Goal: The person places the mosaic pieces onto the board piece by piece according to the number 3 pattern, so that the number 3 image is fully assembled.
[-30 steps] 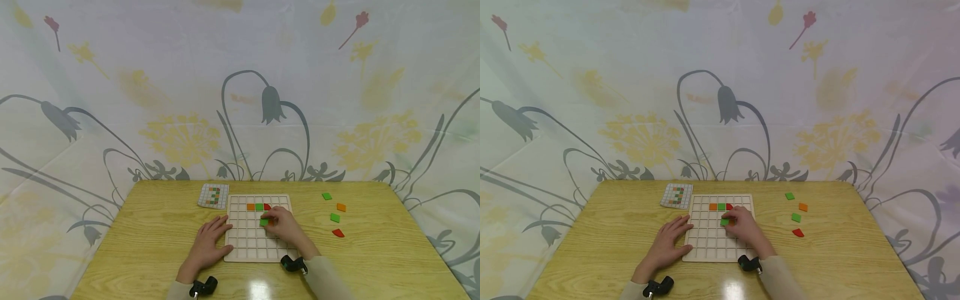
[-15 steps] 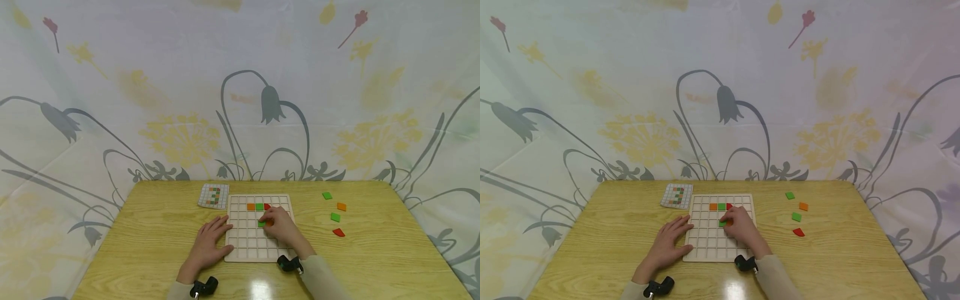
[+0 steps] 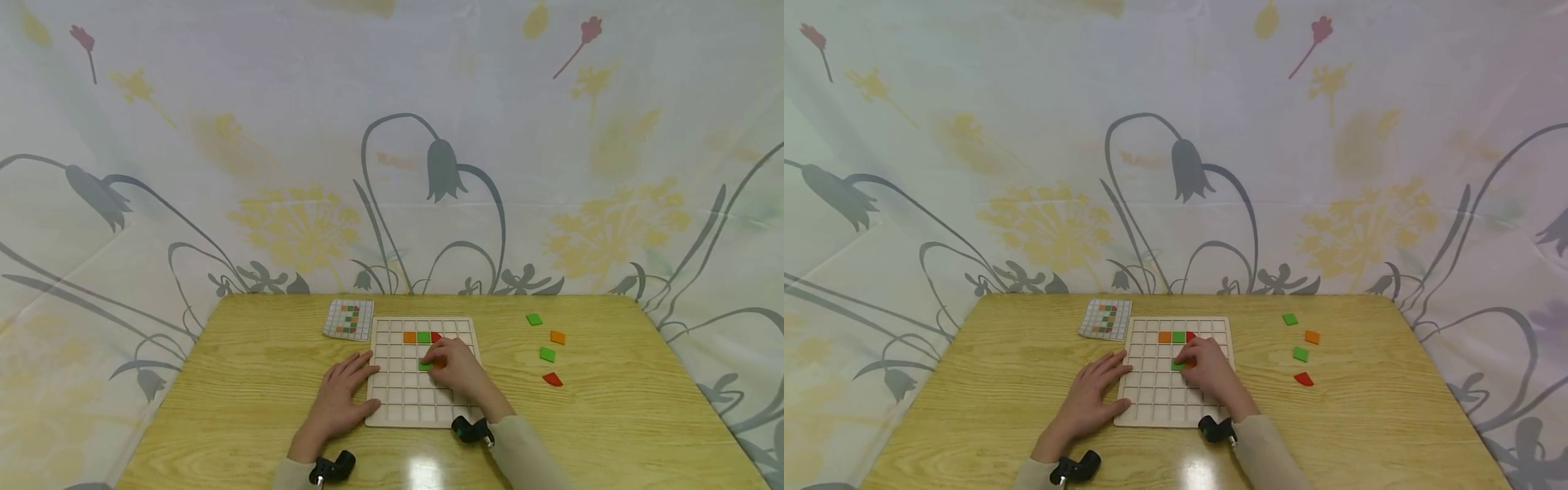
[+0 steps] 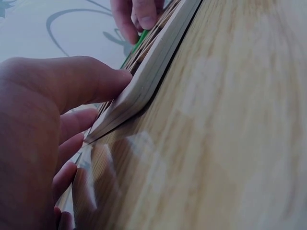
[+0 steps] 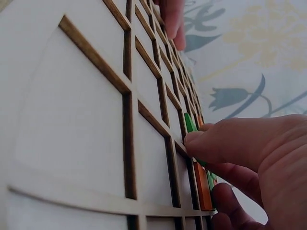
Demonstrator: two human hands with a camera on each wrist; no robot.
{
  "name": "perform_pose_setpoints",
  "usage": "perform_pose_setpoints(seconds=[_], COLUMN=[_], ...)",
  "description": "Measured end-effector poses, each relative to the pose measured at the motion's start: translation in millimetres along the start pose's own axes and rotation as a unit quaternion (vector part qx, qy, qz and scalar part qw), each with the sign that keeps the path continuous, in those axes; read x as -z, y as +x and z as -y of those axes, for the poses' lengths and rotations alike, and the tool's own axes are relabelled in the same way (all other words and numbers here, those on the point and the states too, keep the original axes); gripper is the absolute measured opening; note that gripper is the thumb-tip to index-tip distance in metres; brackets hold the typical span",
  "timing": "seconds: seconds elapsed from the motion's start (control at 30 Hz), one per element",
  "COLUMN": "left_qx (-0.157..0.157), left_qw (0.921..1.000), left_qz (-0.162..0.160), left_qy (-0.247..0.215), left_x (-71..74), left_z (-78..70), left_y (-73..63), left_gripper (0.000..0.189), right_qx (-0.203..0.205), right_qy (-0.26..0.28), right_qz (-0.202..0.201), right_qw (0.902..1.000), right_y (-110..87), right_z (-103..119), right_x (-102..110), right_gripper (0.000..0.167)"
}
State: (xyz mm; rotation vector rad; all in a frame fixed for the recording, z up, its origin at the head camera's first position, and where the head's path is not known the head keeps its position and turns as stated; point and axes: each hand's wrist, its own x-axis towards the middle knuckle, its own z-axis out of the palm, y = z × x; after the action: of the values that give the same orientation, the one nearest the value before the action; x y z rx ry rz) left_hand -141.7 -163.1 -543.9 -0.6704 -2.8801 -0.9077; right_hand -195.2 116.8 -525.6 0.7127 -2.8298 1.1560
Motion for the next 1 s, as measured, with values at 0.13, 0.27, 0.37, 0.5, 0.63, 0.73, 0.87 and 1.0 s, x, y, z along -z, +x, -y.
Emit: perform_pose_setpoints(seconds=[0.13, 0.27, 0.37, 0.5, 0.63, 0.73, 0.87, 1.0], left_qx=[0.0, 0.002, 0.004, 0.005, 0.004, 0.001, -0.002, -0.005], left_qw=[1.0, 1.0, 0.9999, 0.9999, 1.0, 1.0, 1.0, 1.0], left_qz=[0.0, 0.002, 0.003, 0.002, -0.001, -0.003, -0.004, -0.004], left_qy=[0.001, 0.005, 0.009, 0.011, 0.006, 0.0, -0.004, -0.004], left_x=[0.3, 0.1, -0.2, -0.9, -0.3, 0.0, 0.5, 1.0], left_z=[0.0, 0.4, 1.0, 1.2, 1.1, 0.9, 0.4, 0.2], left_y=[0.2, 0.6, 0.6, 0.2, -0.5, -0.8, -0.5, -0.1], left_gripper=[0.056, 0.056, 0.056, 0.056, 0.058, 0.059, 0.06, 0.06], right_qx=[-0.006, -0.016, -0.019, -0.023, -0.021, -0.02, -0.016, -0.01], right_qy=[0.002, 0.015, 0.027, 0.039, 0.037, 0.039, 0.044, 0.044], right_qz=[0.001, 0.005, 0.006, 0.011, 0.016, 0.017, 0.018, 0.014], right_qw=[1.0, 0.9997, 0.9994, 0.9989, 0.999, 0.9989, 0.9987, 0.9989], right_y=[-0.1, -1.2, -1.8, -2.2, -1.8, -1.6, -1.6, -1.5], right_z=[0.4, 1.2, 1.4, 0.6, -1.0, -1.3, -1.2, -1.9], right_x=[0.0, 0.8, 0.9, 0.9, 0.9, 1.8, 2.5, 2.3], right_gripper=[0.016, 0.015, 0.014, 0.013, 0.014, 0.014, 0.014, 0.014])
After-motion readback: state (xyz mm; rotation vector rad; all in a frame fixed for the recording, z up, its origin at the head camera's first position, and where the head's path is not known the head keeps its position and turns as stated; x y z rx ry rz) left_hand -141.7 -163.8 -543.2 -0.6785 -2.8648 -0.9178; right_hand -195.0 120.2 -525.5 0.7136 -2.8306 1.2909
